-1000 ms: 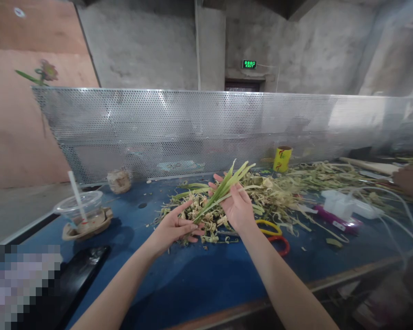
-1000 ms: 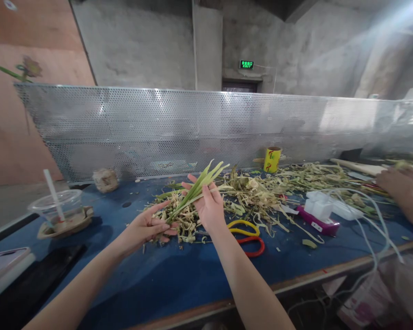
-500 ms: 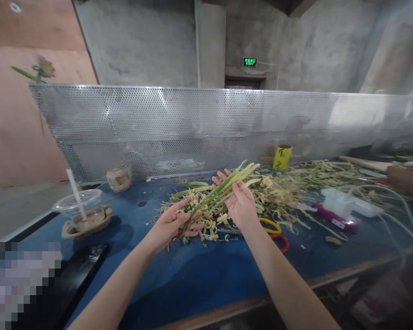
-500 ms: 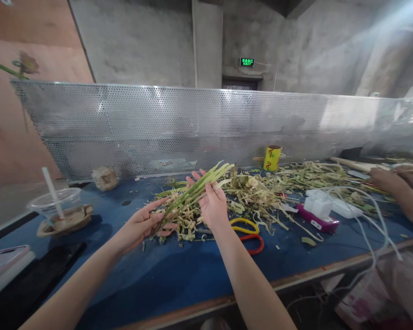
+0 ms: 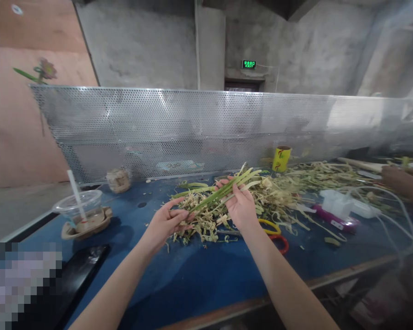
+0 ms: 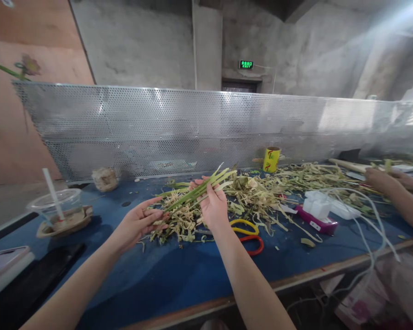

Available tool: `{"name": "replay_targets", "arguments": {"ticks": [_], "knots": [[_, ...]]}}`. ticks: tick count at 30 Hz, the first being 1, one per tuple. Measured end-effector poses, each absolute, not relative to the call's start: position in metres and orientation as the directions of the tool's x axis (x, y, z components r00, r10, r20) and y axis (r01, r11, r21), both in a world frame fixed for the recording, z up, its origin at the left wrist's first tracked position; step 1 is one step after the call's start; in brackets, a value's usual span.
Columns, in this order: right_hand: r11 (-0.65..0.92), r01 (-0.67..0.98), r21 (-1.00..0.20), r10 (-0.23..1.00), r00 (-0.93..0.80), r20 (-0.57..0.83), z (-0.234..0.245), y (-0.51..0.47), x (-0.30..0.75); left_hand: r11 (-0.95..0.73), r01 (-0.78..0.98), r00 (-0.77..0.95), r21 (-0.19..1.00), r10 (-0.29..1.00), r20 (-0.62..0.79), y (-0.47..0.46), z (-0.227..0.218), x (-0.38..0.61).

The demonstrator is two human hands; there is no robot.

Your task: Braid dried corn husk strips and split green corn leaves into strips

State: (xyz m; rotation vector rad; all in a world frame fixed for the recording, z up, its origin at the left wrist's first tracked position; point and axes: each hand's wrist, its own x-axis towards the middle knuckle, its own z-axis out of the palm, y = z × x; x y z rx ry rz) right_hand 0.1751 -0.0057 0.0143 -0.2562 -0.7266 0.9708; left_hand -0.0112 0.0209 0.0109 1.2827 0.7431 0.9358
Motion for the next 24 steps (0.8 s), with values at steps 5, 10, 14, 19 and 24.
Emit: {"name": "replay_targets", "arguments": {"ticks": [5, 10, 14, 19, 24], "knots": [[0.55, -0.687, -0.475, 0.826, 0.362, 0.433, 0.015, -0.005, 0.178, -0.007, -0.074, 0.456, 0.997, 0.889, 0.04, 0.023, 0.01, -0.014], [0.485, -0.697, -0.528, 0.868, 0.31, 0.387, 0.013, -0.006, 0.172, -0.144, 0.006, 0.449, 0.99, 0.885, 0.126, 0.024, 0.016, -0.017], [0.394, -0.693, -0.604, 0.9, 0.16, 0.405, 0.009, -0.007, 0.159, -0.292, -0.001, 0.548, 0.956, 0.8, 0.245, 0.022, 0.021, -0.014], [0.351, -0.66, -0.664, 0.899, 0.041, 0.435, 0.008, -0.012, 0.147, -0.365, 0.023, 0.502, 0.931, 0.809, 0.305, 0.018, 0.019, -0.006], [0.341, -0.661, -0.668, 0.888, -0.008, 0.461, 0.01, -0.016, 0.149, -0.305, -0.07, 0.462, 0.95, 0.834, 0.302, 0.017, 0.019, -0.007]]}}
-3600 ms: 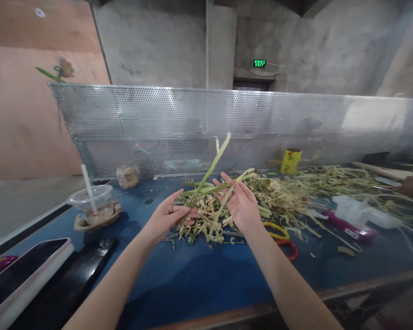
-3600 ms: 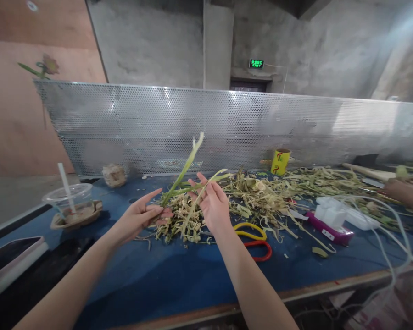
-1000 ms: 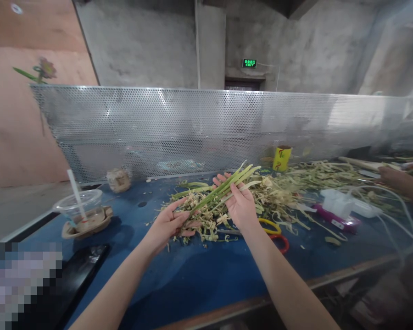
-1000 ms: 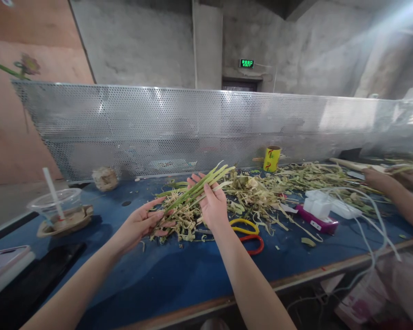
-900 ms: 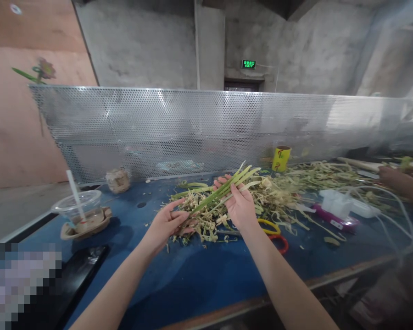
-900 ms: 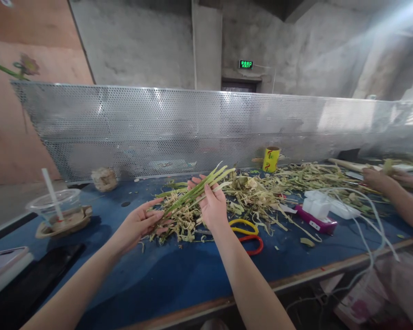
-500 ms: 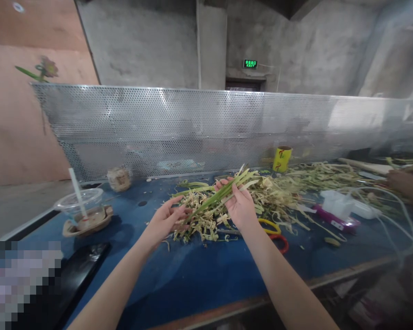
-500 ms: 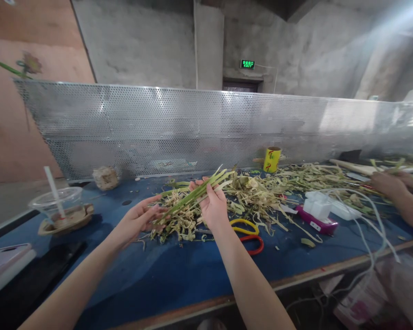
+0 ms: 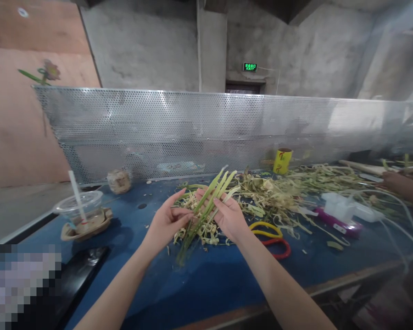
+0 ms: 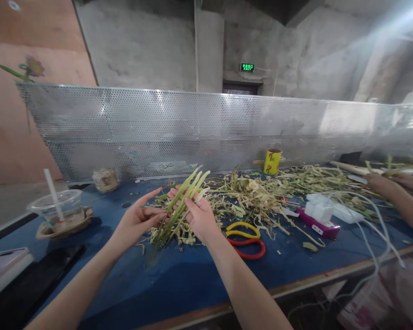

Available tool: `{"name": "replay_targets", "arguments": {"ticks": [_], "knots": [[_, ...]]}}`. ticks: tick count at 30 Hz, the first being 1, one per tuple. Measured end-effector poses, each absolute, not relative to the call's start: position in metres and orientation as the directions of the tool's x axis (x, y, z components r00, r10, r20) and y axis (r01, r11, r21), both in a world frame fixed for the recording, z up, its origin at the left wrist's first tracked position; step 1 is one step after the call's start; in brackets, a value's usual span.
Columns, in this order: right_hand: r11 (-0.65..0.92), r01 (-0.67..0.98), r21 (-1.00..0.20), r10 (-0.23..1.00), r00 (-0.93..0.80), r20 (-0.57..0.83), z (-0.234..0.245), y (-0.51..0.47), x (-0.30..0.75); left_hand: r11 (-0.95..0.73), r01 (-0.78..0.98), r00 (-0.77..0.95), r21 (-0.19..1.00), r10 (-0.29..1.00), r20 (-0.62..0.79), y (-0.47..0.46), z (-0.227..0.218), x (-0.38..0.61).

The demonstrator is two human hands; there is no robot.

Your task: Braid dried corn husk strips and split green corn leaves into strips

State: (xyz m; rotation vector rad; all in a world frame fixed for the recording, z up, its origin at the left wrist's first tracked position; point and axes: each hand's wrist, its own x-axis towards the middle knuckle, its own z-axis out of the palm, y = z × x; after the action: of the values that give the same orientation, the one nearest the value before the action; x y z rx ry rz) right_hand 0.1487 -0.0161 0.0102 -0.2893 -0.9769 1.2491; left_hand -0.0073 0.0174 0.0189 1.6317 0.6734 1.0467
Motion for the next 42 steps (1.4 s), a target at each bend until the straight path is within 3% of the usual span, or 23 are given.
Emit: {"name": "replay_targets", "arguments": {"ticks": [6, 23, 35, 42], "knots": [[0.373, -0.659, -0.653, 0.901, 0.091, 0.424, 0.008, -0.013, 0.147, -0.251, -0.133, 0.515, 0.959, 0.809, 0.283, 0.016, 0.017, -0.004], [0.335, -0.668, -0.665, 0.938, 0.17, 0.302, 0.001, -0.005, 0.136, -0.315, 0.027, 0.569, 0.949, 0.785, 0.245, 0.019, 0.007, 0.004], [0.289, -0.634, -0.717, 0.949, 0.089, 0.303, -0.003, -0.004, 0.14, -0.433, 0.153, 0.452, 0.888, 0.83, 0.327, 0.017, 0.009, 0.002], [0.144, -0.587, -0.796, 0.989, 0.05, 0.142, -0.002, -0.005, 0.142, -0.457, 0.213, 0.498, 0.863, 0.811, 0.307, 0.022, 0.003, -0.002]]}}
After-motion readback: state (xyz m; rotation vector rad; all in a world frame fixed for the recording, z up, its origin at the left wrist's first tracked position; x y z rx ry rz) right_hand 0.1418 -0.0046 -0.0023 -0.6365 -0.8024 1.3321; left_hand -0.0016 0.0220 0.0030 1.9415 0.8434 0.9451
